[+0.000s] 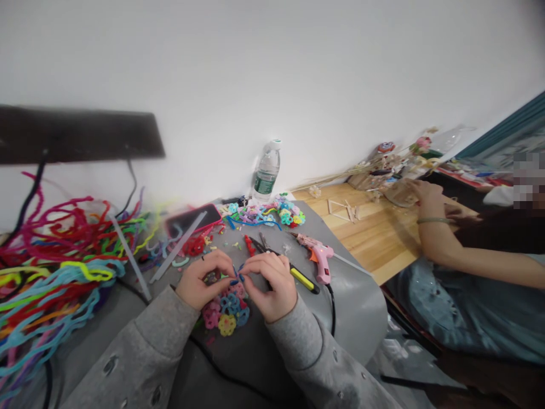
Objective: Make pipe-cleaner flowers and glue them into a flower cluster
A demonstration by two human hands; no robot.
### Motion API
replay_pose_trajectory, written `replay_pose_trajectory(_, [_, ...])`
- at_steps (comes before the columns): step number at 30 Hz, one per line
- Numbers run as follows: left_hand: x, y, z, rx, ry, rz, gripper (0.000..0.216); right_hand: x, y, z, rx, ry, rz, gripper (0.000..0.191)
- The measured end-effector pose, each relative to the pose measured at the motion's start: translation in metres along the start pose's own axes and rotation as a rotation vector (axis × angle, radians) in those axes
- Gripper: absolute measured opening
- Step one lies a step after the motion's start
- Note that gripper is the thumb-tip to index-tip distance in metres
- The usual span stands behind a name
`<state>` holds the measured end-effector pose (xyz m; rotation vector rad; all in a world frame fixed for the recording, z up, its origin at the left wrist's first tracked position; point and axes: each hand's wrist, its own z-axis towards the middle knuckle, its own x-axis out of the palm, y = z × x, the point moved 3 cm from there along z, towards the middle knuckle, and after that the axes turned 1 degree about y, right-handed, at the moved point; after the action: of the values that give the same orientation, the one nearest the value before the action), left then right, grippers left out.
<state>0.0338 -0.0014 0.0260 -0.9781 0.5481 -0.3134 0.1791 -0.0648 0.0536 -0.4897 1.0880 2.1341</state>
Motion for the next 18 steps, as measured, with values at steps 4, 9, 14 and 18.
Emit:
replay_pose_trajectory(4, [-0.0008,0.0001,-0.0006,0.001,0.005,0.017,0.014,0.0008,-0.0011,-0.0014,0.011,0.000,0.016,0.010])
replay_pose_trajectory(9, [-0.0031,-0.0017,0.0003,-0.006,-0.029,0.039,0.014,0.0011,-0.0027,-0.0013,0.026,-0.008,0.051,0.010])
replay_pose_trajectory(14, [-0.0060,-0.0030,0.0019,-0.009,-0.060,0.060,0.013,-0.0008,-0.0067,-0.0005,0.041,-0.021,0.089,0.009])
replay_pose_trajectory(18, [-0.0062,-0.0014,0.0012,-0.012,-0.053,0.074,0.012,-0.0011,-0.0073,-0.0003,0.018,0.024,0.122,0.011])
